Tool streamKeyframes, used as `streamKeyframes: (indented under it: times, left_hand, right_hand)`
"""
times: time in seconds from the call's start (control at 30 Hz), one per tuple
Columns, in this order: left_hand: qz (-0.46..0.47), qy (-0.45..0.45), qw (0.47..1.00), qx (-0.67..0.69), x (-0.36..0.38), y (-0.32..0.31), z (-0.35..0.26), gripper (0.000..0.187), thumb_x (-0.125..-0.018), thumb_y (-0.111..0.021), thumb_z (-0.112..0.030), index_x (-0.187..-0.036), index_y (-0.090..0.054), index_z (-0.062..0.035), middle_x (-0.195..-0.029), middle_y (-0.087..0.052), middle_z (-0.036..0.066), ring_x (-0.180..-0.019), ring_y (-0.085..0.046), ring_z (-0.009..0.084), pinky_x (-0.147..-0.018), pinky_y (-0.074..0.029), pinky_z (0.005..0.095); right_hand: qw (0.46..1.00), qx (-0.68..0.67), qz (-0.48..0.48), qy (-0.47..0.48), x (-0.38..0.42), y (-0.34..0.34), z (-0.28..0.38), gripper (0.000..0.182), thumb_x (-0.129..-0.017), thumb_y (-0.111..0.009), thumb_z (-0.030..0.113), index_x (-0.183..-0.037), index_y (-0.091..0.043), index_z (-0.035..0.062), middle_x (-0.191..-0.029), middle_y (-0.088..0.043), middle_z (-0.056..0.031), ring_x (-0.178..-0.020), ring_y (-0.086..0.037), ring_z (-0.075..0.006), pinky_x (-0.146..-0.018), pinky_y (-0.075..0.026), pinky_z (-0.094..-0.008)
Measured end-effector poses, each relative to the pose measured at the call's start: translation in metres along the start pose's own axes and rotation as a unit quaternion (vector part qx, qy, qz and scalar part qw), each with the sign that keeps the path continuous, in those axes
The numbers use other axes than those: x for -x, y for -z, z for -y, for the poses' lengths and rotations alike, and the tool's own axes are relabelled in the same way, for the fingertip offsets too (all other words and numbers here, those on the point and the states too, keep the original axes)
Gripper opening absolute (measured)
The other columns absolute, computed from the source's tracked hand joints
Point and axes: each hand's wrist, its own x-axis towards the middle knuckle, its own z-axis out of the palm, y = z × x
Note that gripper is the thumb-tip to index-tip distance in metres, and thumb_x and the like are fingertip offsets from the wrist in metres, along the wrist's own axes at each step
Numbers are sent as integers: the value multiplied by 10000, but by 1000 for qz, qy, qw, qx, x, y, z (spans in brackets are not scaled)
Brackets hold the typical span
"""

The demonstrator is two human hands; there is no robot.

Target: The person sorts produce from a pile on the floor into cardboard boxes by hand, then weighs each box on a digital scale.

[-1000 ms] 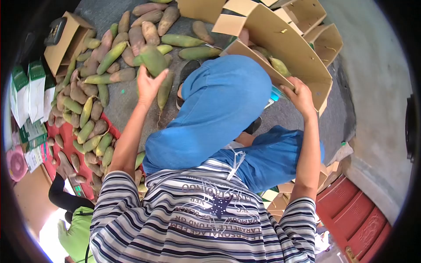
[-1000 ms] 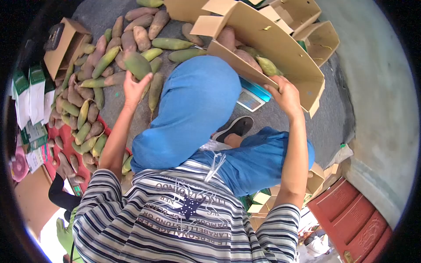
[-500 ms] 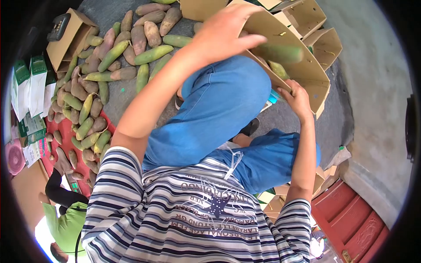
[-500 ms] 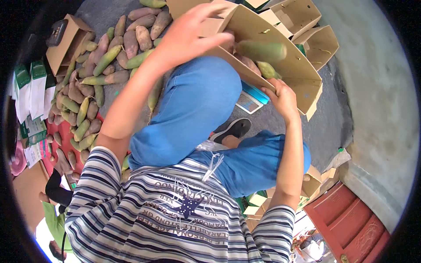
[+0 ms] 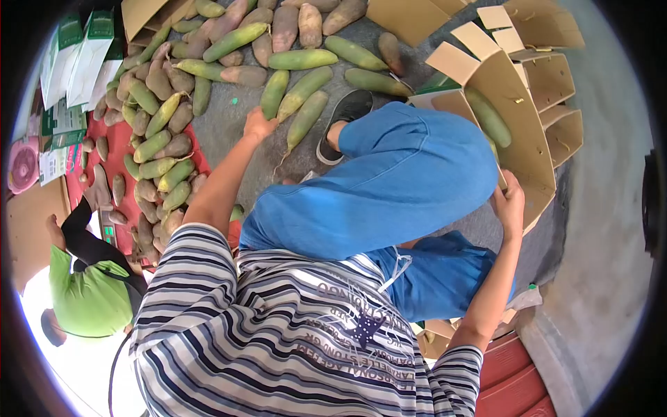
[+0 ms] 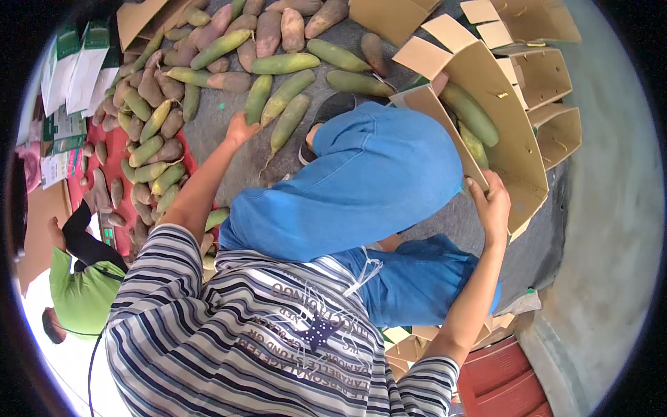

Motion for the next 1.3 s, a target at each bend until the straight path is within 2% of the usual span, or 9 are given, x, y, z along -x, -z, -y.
streamKeyframes:
  times: [0.2,0.3,0.4,0.6,0.7,0.87,1.03,1.17,1.3]
  left_hand:
    - [9,191,967,169,-15,-32,37,774,-703,-745,-351,-1281,-390,20,-1234,-501,236,-1114,-529,328,-914,-450,387]
    - [103,247,888,373,-25,-45,34,799,-705,-761,-386,-1282,-385,20,-1231,-504,208,-1082,-542,292,-830,-484,383]
    - [44,290,865,407,-29,-51,28,692,-715,-776,-380,-1218,-460,-25,-1132,-556,152,-951,-593,236,-750,-463,391]
    - [79,212,906,358,-12,-2,-8,638,-698,-761,-456,-1026,-544,47,-808,-591,104,-610,-573,190,-493,-452,302]
    - [38,294,826,480,19,28,-49,615,-706,-730,-510,-962,-559,22,-739,-545,63,-530,-510,134,-453,-413,271]
    - [-1,98,895,434,56,47,-96,436,-788,-687,-417,-903,-610,-4,-779,-584,49,-625,-537,111,-573,-443,253]
    - [-70,-230,889,389,83,118,-198,387,-773,-715,-261,-1031,-604,6,-921,-651,65,-824,-589,133,-762,-465,281]
    - [-100,-492,822,270,96,168,-300,508,-724,-752,-253,-1125,-554,-13,-1043,-613,115,-928,-600,203,-780,-485,309]
    - [-34,-518,812,266,107,172,-343,653,-733,-741,-266,-1285,-466,-53,-1137,-552,85,-930,-577,160,-816,-461,301]
  right_hand:
    - [1000,-15,-7,-11,-2,-4,-3,202,-819,-666,144,-985,-624,39,-872,-628,-118,-780,-621,-233,-693,-477,-334]
    - [1000,-4,-5,-13,-2,-4,-7,191,-822,-666,141,-980,-627,40,-860,-628,-111,-748,-621,-216,-669,-480,-324]
    - [1000,0,-3,-9,-3,-4,-8,186,-824,-665,138,-977,-626,39,-853,-627,-108,-735,-619,-210,-657,-479,-322]
    - [999,-16,5,-37,-2,-1,1,190,-816,-666,158,-959,-626,39,-864,-623,-119,-797,-618,-253,-701,-469,-343]
    - [1000,0,3,-15,-2,-3,-1,202,-814,-664,186,-960,-630,50,-882,-621,-126,-822,-613,-286,-722,-465,-352]
    - [999,47,-10,3,-1,0,-10,254,-811,-665,246,-1007,-629,88,-947,-628,-116,-869,-612,-299,-748,-471,-377]
    - [1000,22,-2,-4,-1,1,-9,256,-808,-664,262,-1007,-626,105,-960,-632,-94,-905,-614,-286,-769,-473,-382]
    - [1000,18,5,-3,-1,1,-8,256,-808,-663,270,-997,-624,101,-954,-631,-91,-901,-613,-289,-761,-472,-385]
    - [999,31,14,-17,1,4,-4,258,-809,-660,277,-991,-623,100,-927,-626,-99,-889,-609,-302,-747,-470,-393]
